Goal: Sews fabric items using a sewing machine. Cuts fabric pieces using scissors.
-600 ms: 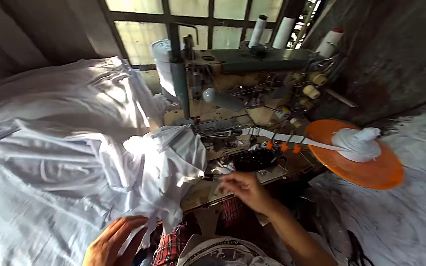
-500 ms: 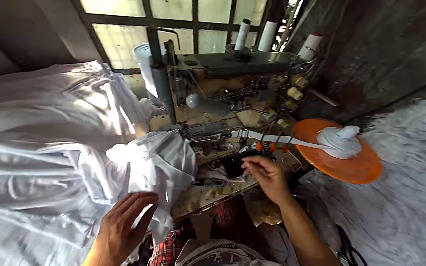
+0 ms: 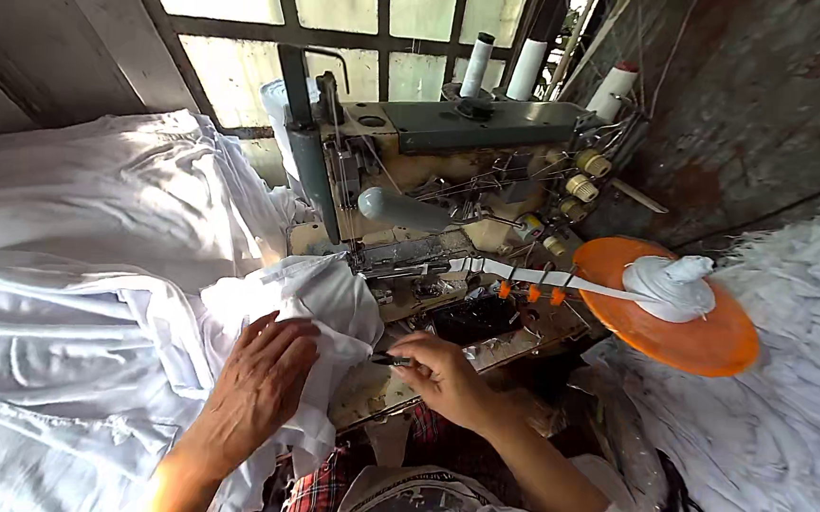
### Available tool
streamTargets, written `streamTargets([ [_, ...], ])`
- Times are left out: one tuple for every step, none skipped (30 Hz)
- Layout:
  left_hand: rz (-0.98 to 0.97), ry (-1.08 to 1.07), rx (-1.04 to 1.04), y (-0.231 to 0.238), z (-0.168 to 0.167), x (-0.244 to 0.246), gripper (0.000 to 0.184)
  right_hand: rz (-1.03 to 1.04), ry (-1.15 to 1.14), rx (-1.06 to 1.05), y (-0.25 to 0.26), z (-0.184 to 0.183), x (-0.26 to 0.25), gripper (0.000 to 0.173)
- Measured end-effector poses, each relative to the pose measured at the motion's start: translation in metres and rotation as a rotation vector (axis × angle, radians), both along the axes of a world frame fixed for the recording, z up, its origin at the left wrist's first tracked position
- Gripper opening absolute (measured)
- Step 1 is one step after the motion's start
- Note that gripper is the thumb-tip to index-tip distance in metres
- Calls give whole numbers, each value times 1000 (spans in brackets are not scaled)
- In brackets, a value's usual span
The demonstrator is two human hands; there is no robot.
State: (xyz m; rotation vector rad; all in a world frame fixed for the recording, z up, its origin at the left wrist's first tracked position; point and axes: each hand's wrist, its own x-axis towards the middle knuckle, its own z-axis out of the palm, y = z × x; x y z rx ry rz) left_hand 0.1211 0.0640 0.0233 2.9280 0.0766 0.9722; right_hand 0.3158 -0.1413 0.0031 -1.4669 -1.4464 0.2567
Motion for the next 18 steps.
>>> streamTargets([
  [-32,17,-10,-5,4,-3,36,11,-19,15,5,2,-2,22],
  [-55,28,-1,-8,7,-5,35,13,-22,32,9,3,-3,23],
  [-69,31,30,-10,9,-3,33,9,-16,43,12,2,-3,22],
  [-71,34,80,-10,8,1,32,3,-10,41,14,0,-3,22],
  [-61,41,131,-6,5,7,31,0,-5,31,14,-2,-3,21],
  [-43,53,170,0,1,13,31,-6,-1,25,12,-3,-3,21],
  [-17,57,191,8,-6,17,30,-31,-4,35,8,-3,-2,20],
  [8,51,184,15,-12,19,29,-89,-22,60,4,1,2,19],
  [34,35,177,20,-15,19,28,-178,-60,91,-2,9,10,18],
  [57,14,173,22,-16,17,29,-292,-107,133,-9,18,24,18],
  [70,0,172,22,-15,14,30,-411,-165,190,-16,29,40,19],
  [67,-4,158,20,-13,9,33,-533,-231,239,-24,41,58,20],
  [52,-3,132,18,-12,4,35,-641,-303,262,-33,53,74,20],
  [32,-6,104,14,-12,0,36,-730,-379,271,-42,67,88,21],
  [13,-15,90,10,-13,-3,36,-798,-451,263,-48,81,100,22],
  [0,-24,83,7,-14,-5,36,-846,-519,249,-51,93,110,24],
  [-7,-33,75,5,-16,-7,36,-876,-583,239,-52,104,118,26],
  [-6,-44,66,3,-19,-8,36,-892,-645,235,-49,112,125,27],
])
